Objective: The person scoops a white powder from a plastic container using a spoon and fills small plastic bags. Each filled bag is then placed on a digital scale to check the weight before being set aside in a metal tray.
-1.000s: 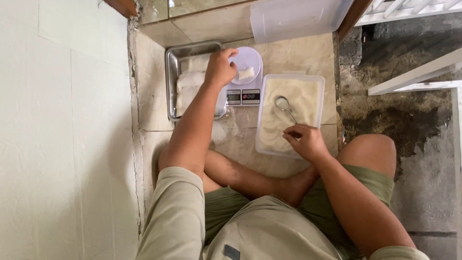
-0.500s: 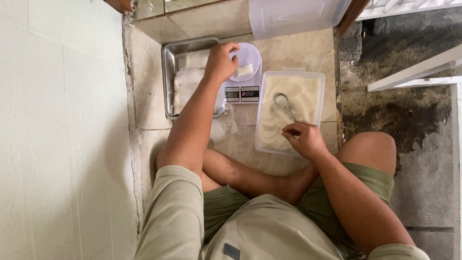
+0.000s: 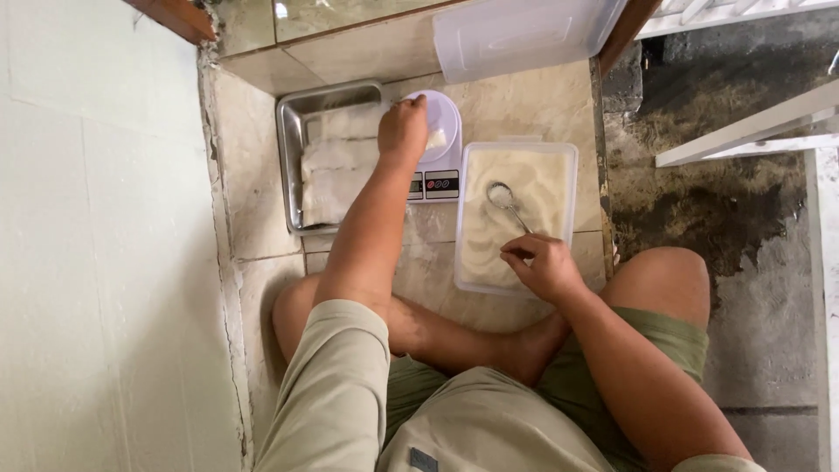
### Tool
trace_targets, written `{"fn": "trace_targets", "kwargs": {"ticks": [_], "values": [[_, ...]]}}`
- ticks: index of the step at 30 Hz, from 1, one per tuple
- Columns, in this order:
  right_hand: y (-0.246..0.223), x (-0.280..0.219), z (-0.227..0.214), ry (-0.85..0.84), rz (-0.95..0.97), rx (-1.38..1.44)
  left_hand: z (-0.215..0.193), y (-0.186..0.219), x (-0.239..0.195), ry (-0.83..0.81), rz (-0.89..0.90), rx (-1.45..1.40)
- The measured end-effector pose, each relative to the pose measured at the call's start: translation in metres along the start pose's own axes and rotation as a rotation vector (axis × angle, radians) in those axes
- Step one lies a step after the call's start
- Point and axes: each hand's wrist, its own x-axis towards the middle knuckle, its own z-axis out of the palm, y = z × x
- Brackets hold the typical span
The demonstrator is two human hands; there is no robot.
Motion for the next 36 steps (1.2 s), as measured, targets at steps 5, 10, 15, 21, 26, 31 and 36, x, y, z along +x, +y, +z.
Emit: {"fn": "trace_targets", "kwargs": {"ticks": [5,10,15,21,26,31,36], "values": [[0.000,0.000,0.002,0.008,-0.026,0.004,0.002,-0.001,-0.006,0.184,0.062,0.037],[0.006,-0.001,0.009,0.107,-0.092,-0.027,-0.016,0.005,-0.019,0.213,0.068,-0.243],[0.013,0.002,0.014,0.330,-0.187,-0.107,-0.069,0.035,-0.056,0.286,0.051,-0.697],[-0.030,0.027,-0.001,0.445,-0.219,-0.093,-0.135,0.073,-0.107,0.316,0.118,-0.910],[-0.103,0.047,-0.041,0.282,-0.321,0.006,-0.174,0.100,-0.147,0.284,0.196,-1.004],[-0.127,0.047,-0.055,0.177,-0.360,-0.077,-0.183,0.119,-0.185,0.289,0.168,-1.135],[-0.142,0.030,-0.063,0.007,-0.229,0.069,-0.128,0.125,-0.202,-0.015,0.040,-1.701]]}}
